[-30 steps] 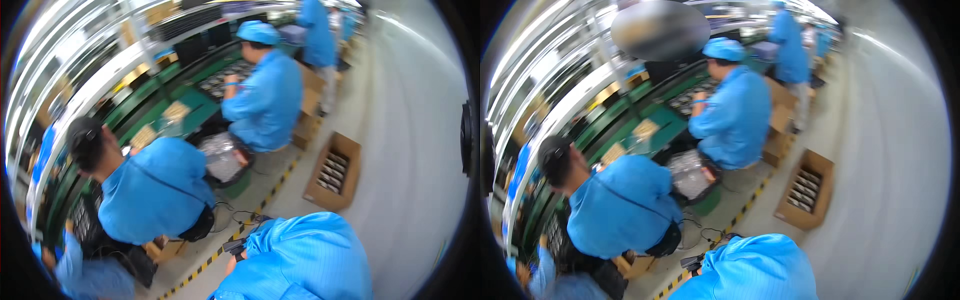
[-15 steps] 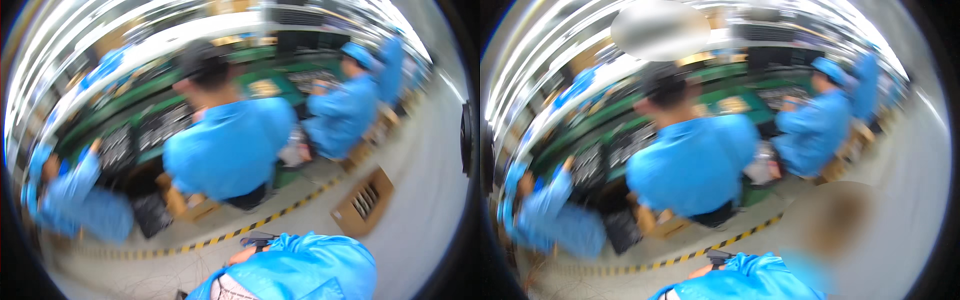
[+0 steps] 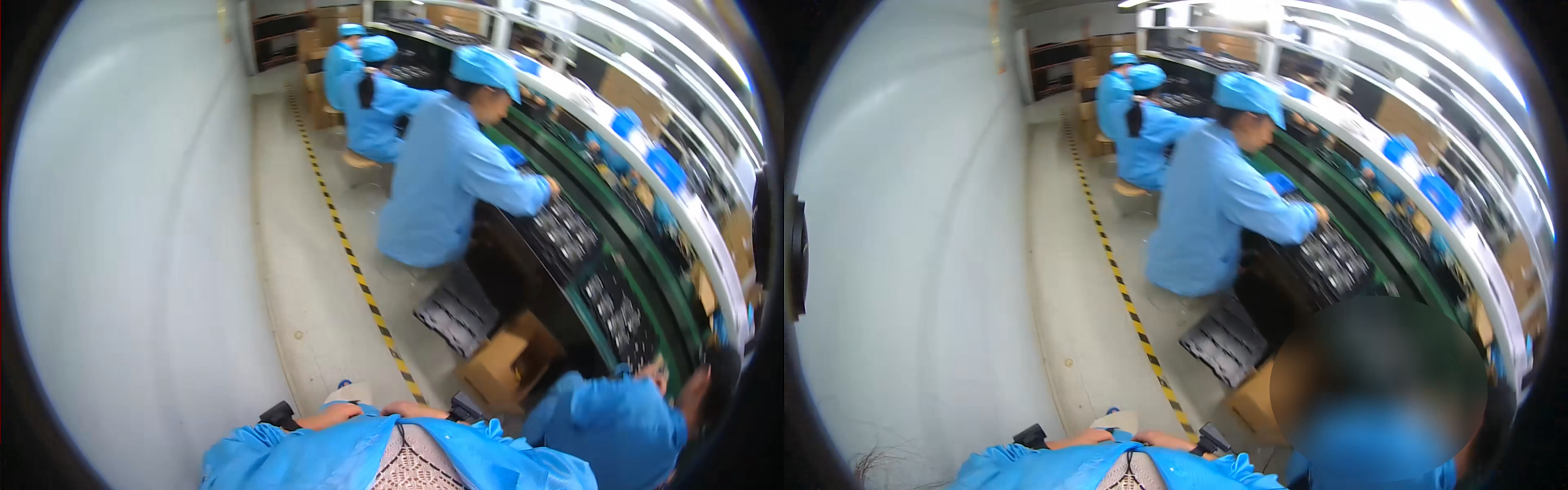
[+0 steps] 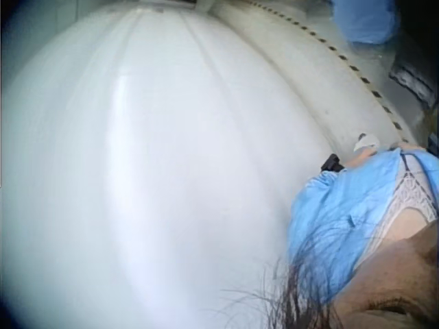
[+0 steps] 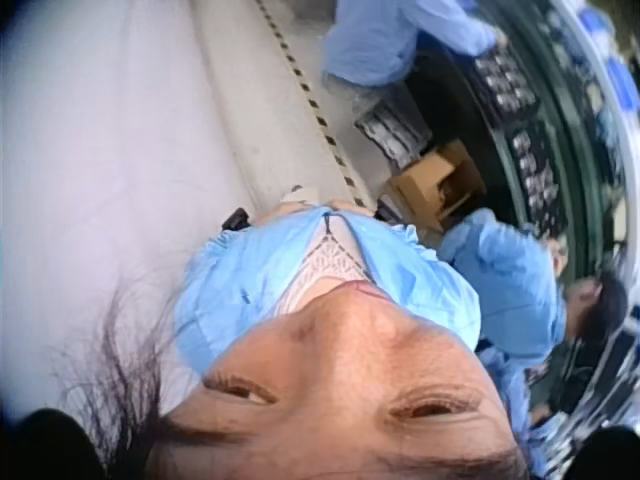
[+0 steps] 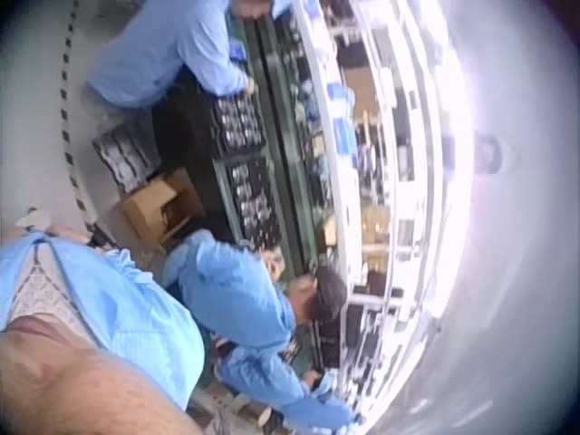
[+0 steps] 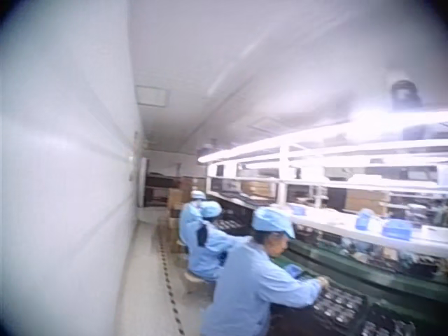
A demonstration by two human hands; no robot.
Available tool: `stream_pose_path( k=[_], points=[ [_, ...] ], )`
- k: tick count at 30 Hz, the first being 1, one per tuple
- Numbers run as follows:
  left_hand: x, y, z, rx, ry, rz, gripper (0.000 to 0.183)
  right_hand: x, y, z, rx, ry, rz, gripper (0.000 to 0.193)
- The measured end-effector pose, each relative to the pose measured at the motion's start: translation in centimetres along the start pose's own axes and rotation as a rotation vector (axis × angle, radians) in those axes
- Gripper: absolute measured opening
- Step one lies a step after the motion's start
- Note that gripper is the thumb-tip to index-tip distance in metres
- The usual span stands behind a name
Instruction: Assembling and inspecting circuit board components on an industrial assembly line.
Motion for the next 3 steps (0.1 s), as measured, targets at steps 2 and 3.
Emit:
stream_pose_path(
  k=[2,3],
  points=[
    [1.2,-4.4,1.5,-0.08,-0.016,-0.002,0.026,0.0,-2.6,-4.7,0.027,-0.002,-0.03,0.039],
    [1.8,-6.7,2.2,-0.07,-0.026,0.046,0.027,-1.2,-3.4,-5.7,0.057,0.001,-0.014,0.039]
  ],
)
Point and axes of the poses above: each hand's wrist, its own z-axis away from the middle knuckle, its own y-axis out of the palm, x = y × z, the point moved 9 cm from there along -z, towards the middle knuckle, and after that the axes turned 9 degrees about x, right-handed, at the moved point
